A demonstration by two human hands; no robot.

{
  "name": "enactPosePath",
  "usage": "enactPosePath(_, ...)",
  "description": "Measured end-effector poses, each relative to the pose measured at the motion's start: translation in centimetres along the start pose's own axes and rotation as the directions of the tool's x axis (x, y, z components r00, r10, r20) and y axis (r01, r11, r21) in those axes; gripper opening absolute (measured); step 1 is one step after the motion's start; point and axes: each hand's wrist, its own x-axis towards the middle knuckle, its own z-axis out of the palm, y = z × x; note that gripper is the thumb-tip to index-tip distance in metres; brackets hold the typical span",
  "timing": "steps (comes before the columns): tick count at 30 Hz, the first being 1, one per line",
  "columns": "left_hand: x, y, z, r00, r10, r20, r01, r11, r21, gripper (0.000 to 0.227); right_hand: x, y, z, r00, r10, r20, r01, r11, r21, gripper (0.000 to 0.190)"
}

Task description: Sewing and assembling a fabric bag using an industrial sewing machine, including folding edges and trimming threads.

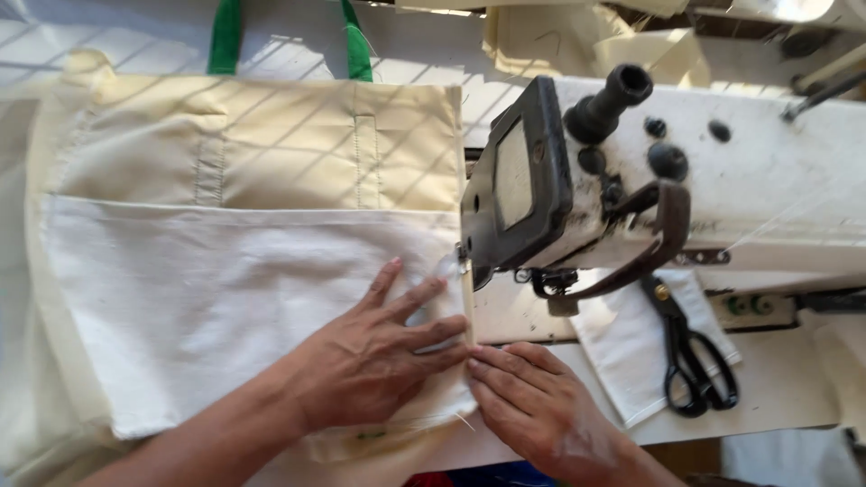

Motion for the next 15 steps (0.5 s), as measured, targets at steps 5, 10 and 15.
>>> enactPosePath(5,0.3,-2.3,0.5,0.999,0.037,-0.013,-0.036,0.999,0.038,0.047,0.5,1.6,1.1,0.997,0.052,-0.052,-0.052,0.999,0.009,0.014)
enactPosePath(10,0.8,-3.0,-0.1,0.998,0.053,-0.016,-0.053,0.998,0.039,0.044,1.2,2.0,1.1,0.997,0.066,-0.049,-0.063,0.997,0.050,0.013)
enactPosePath(15,2.0,-5.6,-0.6,0.999,0.053,0.013,-0.054,0.991,0.125,0.044,1.9,4.1,1.9,0.993,0.088,-0.083,-0.082,0.994,0.070,0.017)
